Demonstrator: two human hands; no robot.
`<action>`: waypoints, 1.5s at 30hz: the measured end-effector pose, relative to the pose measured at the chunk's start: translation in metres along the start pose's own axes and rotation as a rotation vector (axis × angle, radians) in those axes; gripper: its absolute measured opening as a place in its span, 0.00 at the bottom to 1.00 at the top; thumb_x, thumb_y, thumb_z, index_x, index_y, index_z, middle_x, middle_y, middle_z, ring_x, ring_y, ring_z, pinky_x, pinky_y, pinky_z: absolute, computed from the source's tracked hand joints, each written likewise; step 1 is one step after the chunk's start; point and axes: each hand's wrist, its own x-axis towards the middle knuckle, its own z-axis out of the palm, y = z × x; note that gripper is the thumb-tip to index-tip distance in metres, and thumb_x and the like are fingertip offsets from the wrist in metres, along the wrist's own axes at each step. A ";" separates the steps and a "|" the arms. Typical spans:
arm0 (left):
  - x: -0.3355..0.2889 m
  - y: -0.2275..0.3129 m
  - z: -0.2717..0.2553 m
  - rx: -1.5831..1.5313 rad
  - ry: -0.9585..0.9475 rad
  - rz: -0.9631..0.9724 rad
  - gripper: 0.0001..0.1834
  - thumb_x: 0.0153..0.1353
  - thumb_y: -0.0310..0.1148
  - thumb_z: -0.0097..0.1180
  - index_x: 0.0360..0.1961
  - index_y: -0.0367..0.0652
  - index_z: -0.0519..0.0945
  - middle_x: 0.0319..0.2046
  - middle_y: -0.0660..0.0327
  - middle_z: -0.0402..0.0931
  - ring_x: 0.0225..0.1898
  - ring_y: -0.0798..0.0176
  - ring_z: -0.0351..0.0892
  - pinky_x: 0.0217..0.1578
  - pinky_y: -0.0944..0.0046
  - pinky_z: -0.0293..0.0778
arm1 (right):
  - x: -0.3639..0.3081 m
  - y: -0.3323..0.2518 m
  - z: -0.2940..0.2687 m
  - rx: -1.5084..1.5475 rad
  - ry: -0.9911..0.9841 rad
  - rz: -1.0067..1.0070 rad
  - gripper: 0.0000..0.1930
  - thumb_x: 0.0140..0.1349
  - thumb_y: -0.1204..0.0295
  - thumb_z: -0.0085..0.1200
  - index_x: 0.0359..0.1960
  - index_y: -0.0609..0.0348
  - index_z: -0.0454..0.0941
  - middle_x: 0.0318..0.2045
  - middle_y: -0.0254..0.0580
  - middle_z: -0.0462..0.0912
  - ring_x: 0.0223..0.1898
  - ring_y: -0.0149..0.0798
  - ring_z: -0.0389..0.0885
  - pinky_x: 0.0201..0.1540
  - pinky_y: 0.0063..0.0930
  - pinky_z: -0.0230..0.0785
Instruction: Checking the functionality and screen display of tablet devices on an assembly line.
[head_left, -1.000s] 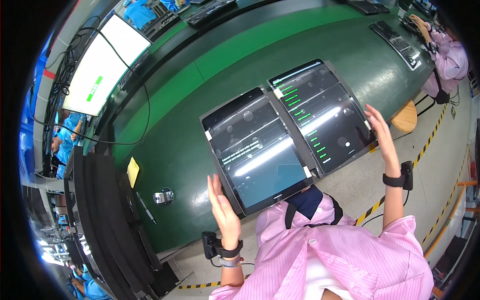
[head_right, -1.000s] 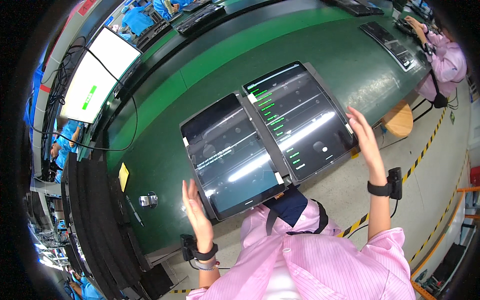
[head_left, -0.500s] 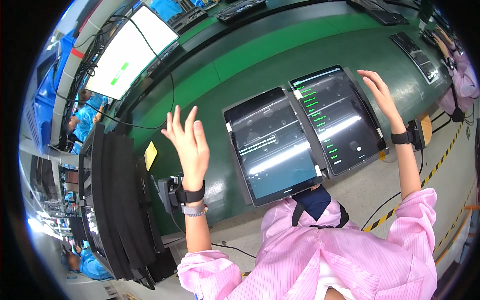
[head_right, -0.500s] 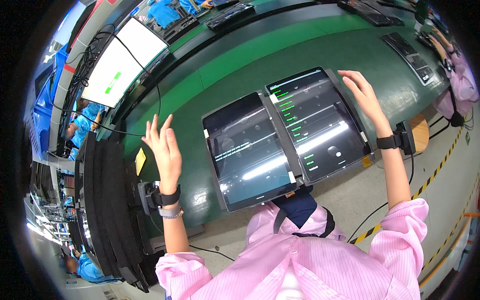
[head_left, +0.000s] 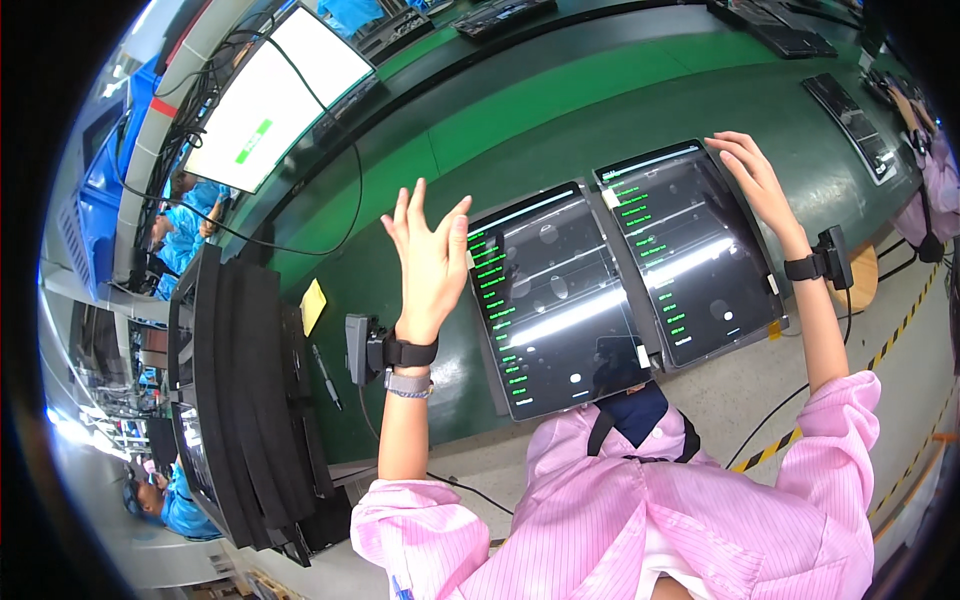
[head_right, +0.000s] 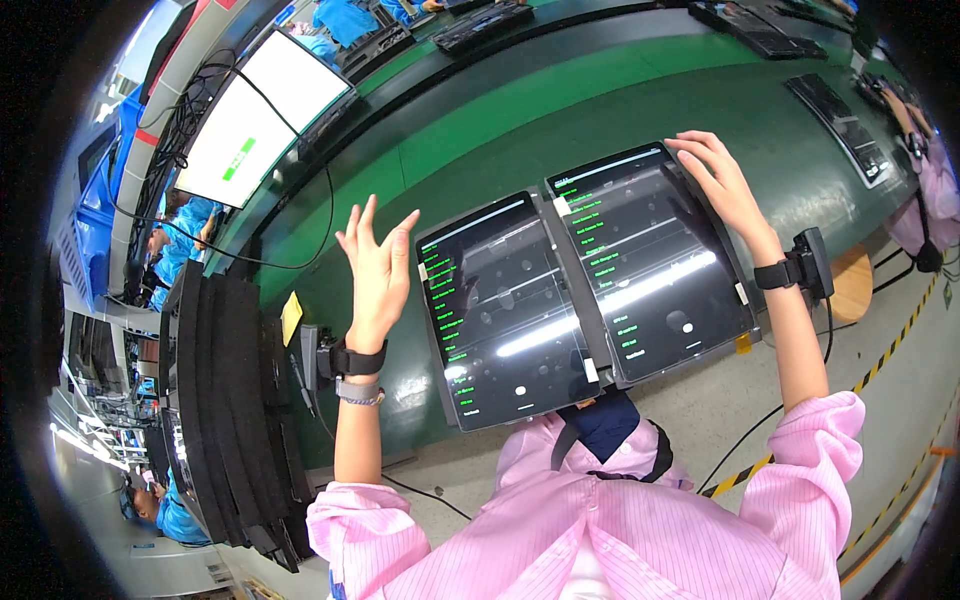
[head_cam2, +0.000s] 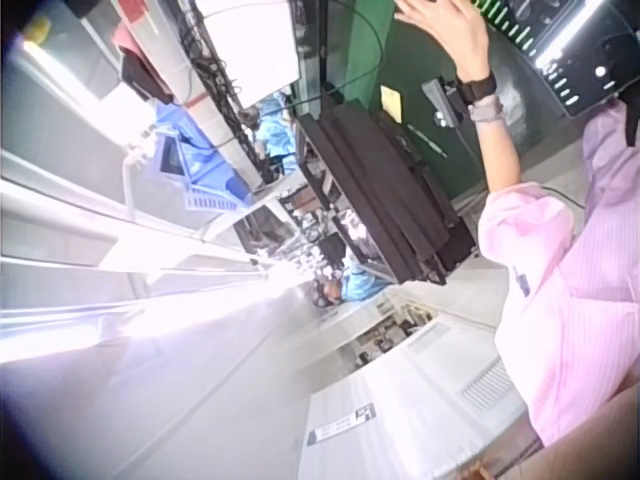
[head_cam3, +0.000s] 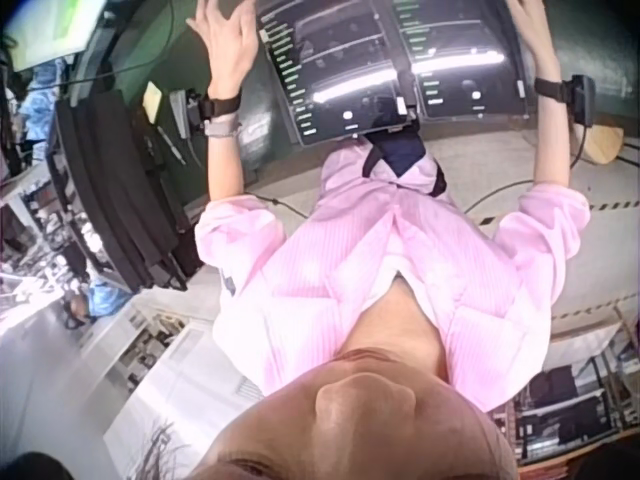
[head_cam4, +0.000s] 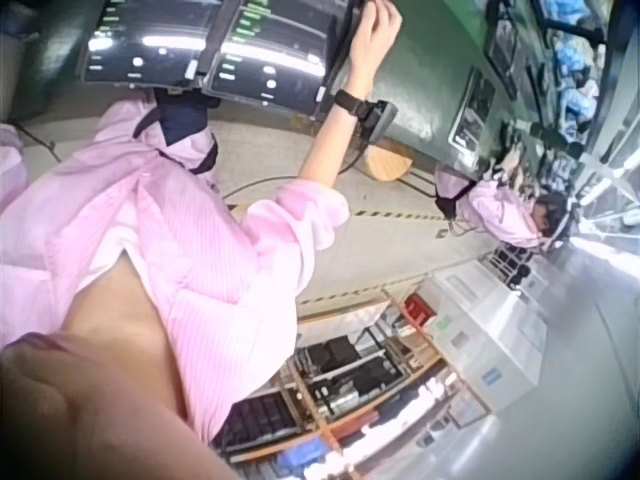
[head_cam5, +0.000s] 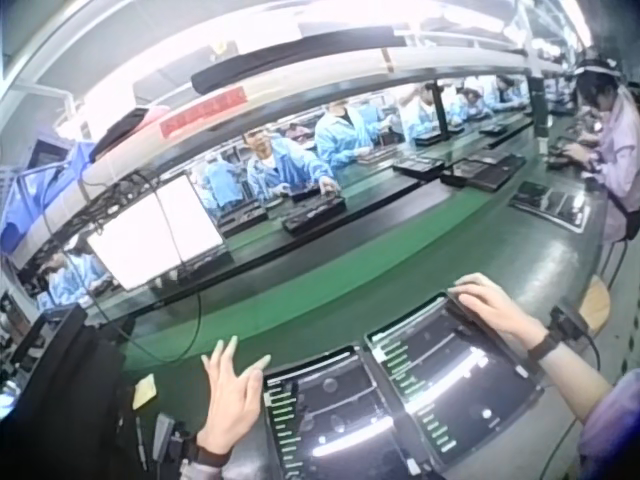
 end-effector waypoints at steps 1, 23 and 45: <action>0.003 0.002 0.005 -0.001 -0.015 0.023 0.21 0.70 0.44 0.34 0.52 0.54 0.78 0.65 0.47 0.52 0.68 0.43 0.42 0.65 0.38 0.30 | 0.002 -0.002 0.001 -0.042 -0.009 -0.036 0.17 0.67 0.64 0.42 0.51 0.56 0.76 0.54 0.42 0.70 0.58 0.40 0.66 0.61 0.31 0.55; 0.021 0.021 0.044 -0.020 -0.235 0.144 0.21 0.70 0.42 0.33 0.50 0.51 0.80 0.62 0.45 0.56 0.66 0.41 0.46 0.66 0.41 0.34 | 0.022 -0.015 0.022 -0.354 -0.186 -0.191 0.18 0.67 0.60 0.41 0.45 0.56 0.80 0.60 0.39 0.66 0.64 0.45 0.55 0.64 0.41 0.48; -0.069 0.093 -0.050 -0.266 -0.375 0.244 0.25 0.67 0.48 0.31 0.47 0.54 0.82 0.63 0.49 0.59 0.67 0.43 0.48 0.65 0.39 0.32 | 0.003 -0.047 0.048 -0.368 -0.282 -0.280 0.17 0.66 0.61 0.44 0.45 0.58 0.80 0.56 0.42 0.69 0.61 0.44 0.59 0.62 0.39 0.52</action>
